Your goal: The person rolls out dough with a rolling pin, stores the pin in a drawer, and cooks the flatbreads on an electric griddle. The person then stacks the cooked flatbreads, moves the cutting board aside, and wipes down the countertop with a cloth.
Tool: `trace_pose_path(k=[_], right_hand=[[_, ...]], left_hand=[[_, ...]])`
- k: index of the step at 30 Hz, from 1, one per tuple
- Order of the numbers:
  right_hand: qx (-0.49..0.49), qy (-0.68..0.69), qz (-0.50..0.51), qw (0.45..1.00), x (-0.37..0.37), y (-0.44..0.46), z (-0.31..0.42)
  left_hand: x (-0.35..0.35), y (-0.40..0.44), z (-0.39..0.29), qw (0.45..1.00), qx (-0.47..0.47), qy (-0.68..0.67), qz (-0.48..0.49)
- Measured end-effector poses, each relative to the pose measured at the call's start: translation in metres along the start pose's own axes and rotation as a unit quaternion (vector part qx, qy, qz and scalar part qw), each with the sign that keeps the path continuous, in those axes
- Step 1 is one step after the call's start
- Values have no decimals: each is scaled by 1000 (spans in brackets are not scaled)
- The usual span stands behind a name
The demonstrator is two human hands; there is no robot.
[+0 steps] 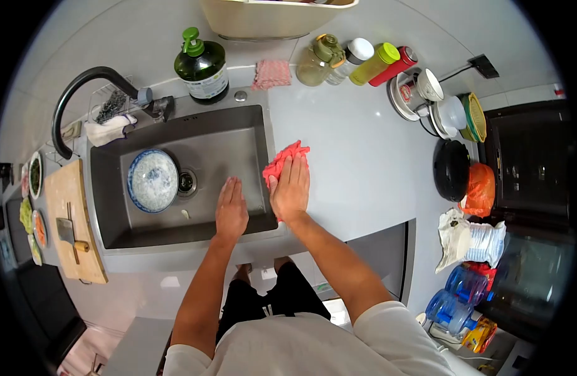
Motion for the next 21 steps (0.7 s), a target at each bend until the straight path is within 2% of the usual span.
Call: trace_pose_path(k=[7, 10, 13, 16, 19, 21], right_hand=[[111, -10, 0, 994, -19, 104, -13], [218, -2, -14, 976, -26, 165, -21], [328, -5, 20, 944, -24, 198, -32], [382, 22, 40, 923, -10, 178, -37], [436, -12, 64, 897, 0, 117, -45], [411, 1, 74, 909, 8, 62, -46]], left_hand=[[-7, 19, 2, 999, 12, 6, -46], [-7, 13, 5, 999, 24, 17, -45], [1, -7, -2, 998, 49, 12, -30], [13, -30, -5, 998, 35, 32, -36], [24, -49, -2, 999, 23, 32, -34], [26, -60, 0, 999, 4, 36, -33]])
Point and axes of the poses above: each hand's wrist, its own y-axis towards the middle knuckle, its own x-axis out of the back of the hand, z = x × y, the point moved 3 cm from there along y, towards the middle knuckle, and after that the axes turned 3 degrees about x, right-handed, at the moved point
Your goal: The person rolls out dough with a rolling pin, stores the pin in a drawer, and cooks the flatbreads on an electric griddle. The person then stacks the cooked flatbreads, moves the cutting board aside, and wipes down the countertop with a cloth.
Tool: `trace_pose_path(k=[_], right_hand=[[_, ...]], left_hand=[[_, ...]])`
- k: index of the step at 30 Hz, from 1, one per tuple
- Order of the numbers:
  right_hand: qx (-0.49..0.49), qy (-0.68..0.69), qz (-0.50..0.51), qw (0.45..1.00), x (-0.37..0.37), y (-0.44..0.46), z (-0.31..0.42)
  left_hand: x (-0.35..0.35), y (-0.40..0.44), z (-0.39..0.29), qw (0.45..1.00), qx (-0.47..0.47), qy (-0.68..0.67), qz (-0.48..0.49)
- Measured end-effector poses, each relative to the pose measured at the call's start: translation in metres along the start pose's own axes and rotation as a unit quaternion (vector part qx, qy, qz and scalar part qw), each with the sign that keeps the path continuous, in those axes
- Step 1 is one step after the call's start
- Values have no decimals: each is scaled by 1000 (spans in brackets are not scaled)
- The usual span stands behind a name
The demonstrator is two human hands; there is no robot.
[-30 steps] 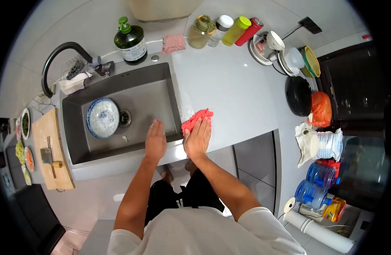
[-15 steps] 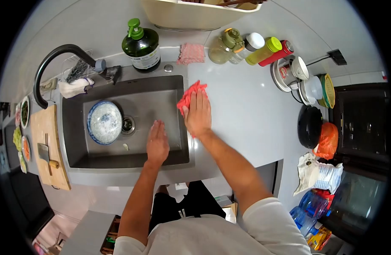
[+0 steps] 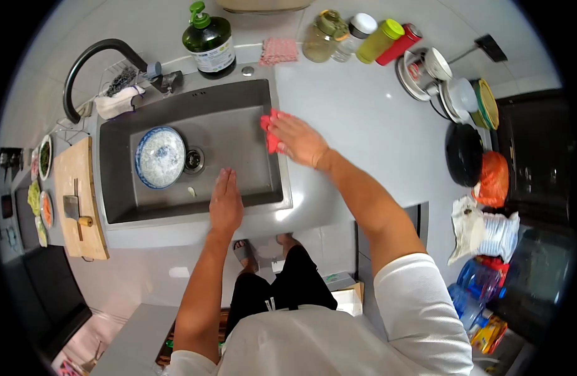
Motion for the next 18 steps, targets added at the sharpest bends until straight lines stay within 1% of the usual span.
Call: trace_pose_path(k=[2, 5, 8, 9, 10, 12, 13, 16, 17, 18], right_hand=[[-52, 4, 3, 999, 5, -34, 50], [-122, 20, -15, 992, 3, -78, 118], [-231, 18, -61, 971, 0, -104, 177], [-283, 29, -95, 954, -10, -108, 190], [-360, 5, -119, 925, -20, -110, 207], [-505, -42, -167, 846, -38, -103, 233], [-570, -19, -166, 805, -44, -98, 236], [-690, -7, -181, 701, -46, -86, 222], [-713, -4, -186, 676, -42, -83, 216], [-720, -19, -185, 669, -39, -81, 208]], left_hand=[[2, -11, 5, 999, -41, 23, -2], [11, -28, 9, 997, -74, 12, -13], [21, -43, 12, 996, -90, 7, 1], [23, -48, 13, 996, -90, 5, 4], [24, -53, 14, 996, -89, 4, 6], [27, -59, 14, 996, -94, 0, 13], [27, -61, 13, 995, -100, -3, 18], [24, -60, 6, 994, -103, -17, 44], [24, -55, 3, 993, -101, -21, 51], [21, -51, 1, 993, -109, -12, 52]])
Point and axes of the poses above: each hand's wrist, its own y-axis towards the middle knuckle, its own x-axis out of the back of the hand, z = x × y, the point moved 3 cm from there along y, towards the middle knuckle, and after that the axes turned 3 degrees about x, right-handed, at the moved point
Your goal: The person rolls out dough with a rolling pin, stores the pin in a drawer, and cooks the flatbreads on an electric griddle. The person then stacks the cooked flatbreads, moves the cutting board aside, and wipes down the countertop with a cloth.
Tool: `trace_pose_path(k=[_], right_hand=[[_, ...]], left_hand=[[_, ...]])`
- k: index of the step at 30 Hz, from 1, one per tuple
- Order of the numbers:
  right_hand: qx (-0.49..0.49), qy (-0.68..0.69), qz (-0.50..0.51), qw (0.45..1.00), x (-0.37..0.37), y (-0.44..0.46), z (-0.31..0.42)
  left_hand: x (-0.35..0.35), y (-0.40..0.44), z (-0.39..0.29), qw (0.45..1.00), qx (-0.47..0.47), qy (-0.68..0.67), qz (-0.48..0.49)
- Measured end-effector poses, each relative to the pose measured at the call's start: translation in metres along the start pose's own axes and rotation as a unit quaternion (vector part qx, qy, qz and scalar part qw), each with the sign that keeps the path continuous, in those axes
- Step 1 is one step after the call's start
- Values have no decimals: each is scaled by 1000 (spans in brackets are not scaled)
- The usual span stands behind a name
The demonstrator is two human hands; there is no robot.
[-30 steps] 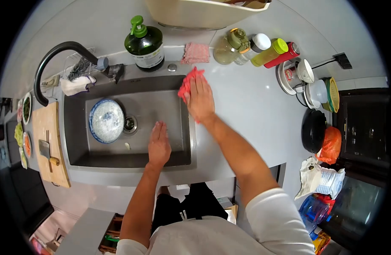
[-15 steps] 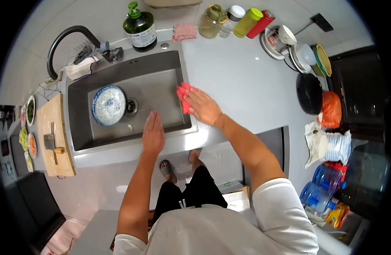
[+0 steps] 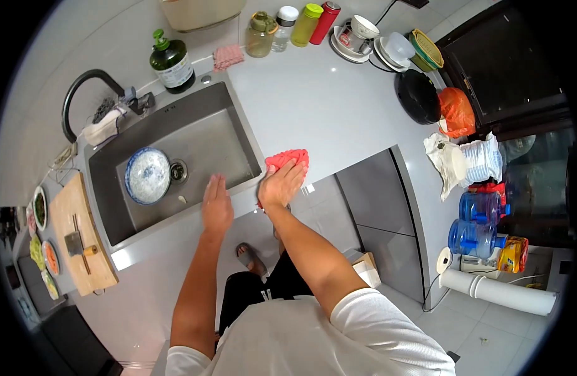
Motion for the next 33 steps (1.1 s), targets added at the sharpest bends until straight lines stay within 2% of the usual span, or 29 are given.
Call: trace_pose_path(k=[2, 5, 11, 20, 24, 27, 33], right_hand=[[-8, -26, -18, 999, -3, 16, 6], [33, -21, 32, 999, -4, 58, 13], [183, -24, 71, 980, -28, 164, 58], [399, -4, 120, 909, -89, 293, 157], [500, -18, 113, 858, -82, 286, 141], [547, 20, 141, 825, -55, 244, 98], [546, 81, 161, 818, 4, 150, -1]], left_hand=[[-6, 7, 0, 1000, -9, 19, 4], [-14, 25, -3, 1000, 4, 11, 7], [-25, 66, 1, 998, 60, -22, 1], [-30, 106, 11, 990, 126, -10, -70], [-18, 97, -4, 986, 155, 5, -67], [-15, 82, -14, 986, 150, 9, -73], [-16, 55, -24, 990, 120, -3, -70]])
Point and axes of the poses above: each hand's wrist, its own y-axis towards the middle knuckle, its own x-axis out of the back of the hand, z = x × y, the point moved 3 cm from there along y, towards the middle knuckle, and after that the axes turned 3 degrees about x, right-handed, at the moved point
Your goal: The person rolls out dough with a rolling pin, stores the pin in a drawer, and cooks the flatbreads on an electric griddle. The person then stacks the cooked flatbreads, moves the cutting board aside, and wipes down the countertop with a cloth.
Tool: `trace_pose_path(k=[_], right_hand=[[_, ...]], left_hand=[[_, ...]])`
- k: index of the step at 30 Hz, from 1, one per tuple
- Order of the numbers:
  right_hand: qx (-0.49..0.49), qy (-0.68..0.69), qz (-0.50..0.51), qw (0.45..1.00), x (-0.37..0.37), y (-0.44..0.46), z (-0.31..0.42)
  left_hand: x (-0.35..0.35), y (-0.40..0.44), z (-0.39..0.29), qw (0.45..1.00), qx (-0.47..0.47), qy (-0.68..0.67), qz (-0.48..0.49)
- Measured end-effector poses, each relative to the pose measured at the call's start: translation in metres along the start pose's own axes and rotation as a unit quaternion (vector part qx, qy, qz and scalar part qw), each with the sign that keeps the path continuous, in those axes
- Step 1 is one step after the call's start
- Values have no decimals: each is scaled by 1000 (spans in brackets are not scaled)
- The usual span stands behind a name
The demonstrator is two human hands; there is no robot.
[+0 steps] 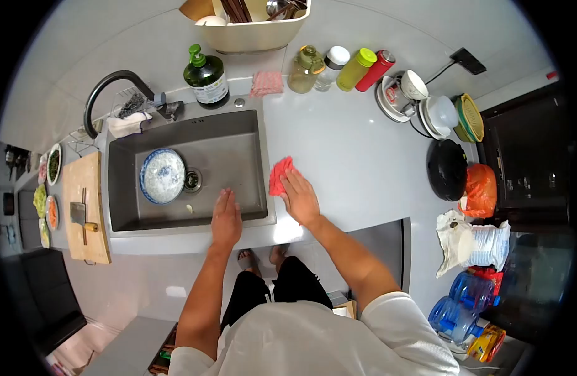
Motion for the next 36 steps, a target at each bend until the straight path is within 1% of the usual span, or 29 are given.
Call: trace_pose_path(k=[2, 3, 4, 5, 6, 9, 10, 11, 12, 14, 15, 16, 19, 22, 26, 29, 30, 34, 36], right_hand=[[-27, 29, 7, 999, -5, -22, -1], [-120, 152, -14, 981, 4, -22, -1], [-210, 273, -35, 938, 17, -19, 0], [-295, 388, -55, 871, 26, -17, -3], [-317, 509, -104, 793, 23, -20, -18], [-320, 425, -137, 836, 27, -46, -87], [-351, 263, -166, 883, 48, -54, -99], [-373, 93, -186, 904, 66, -63, -106], [-389, 11, -254, 885, 80, -72, -106], [-244, -30, -242, 939, 97, -71, -88], [-167, -50, -232, 957, 107, -65, -74], [-129, -24, -129, 983, 111, -56, -58], [-8, -94, -23, 995, 76, -39, -41], [-48, -108, 13, 993, 51, -51, -47], [-219, -96, -41, 970, 59, -100, -51], [-381, -135, -39, 914, 74, -134, -73], [-432, -125, -12, 893, 82, -143, -84], [-513, -119, -58, 848, 98, -156, -135], [-529, -128, -53, 837, 106, -154, -155]], left_hand=[[3, -7, -1, 1000, -18, 8, 0], [8, -10, -2, 1000, -30, 7, -1], [11, -13, -5, 999, -43, 7, 1], [14, -16, -7, 998, -56, 6, 5], [16, -18, -8, 998, -63, 12, 9], [14, -21, -11, 997, -80, 12, 21], [13, -23, -11, 996, -81, 5, 22], [11, -24, -13, 996, -82, -3, 23], [9, -26, -16, 996, -89, -10, 25], [6, -28, -20, 994, -100, -21, 26], [4, -29, -23, 993, -108, -18, 32], [3, -30, -24, 993, -116, -14, 37], [-3, -28, -30, 990, -130, -15, 52], [-17, -23, -39, 987, -141, -18, 78], [-52, -8, -77, 978, -176, -51, 103], [-83, 10, -120, 966, -213, -68, 129], [-90, 16, -135, 962, -229, -73, 132], [-124, 38, -189, 945, -285, -80, 140], [-140, 49, -211, 939, -301, -86, 145]])
Point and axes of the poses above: each hand's wrist, its own y-axis towards the middle knuckle, its own x-axis out of the back of the hand, z = x × y, the point moved 3 cm from there along y, towards the middle knuckle, and after that the axes turned 3 degrees about x, right-handed, at the moved point
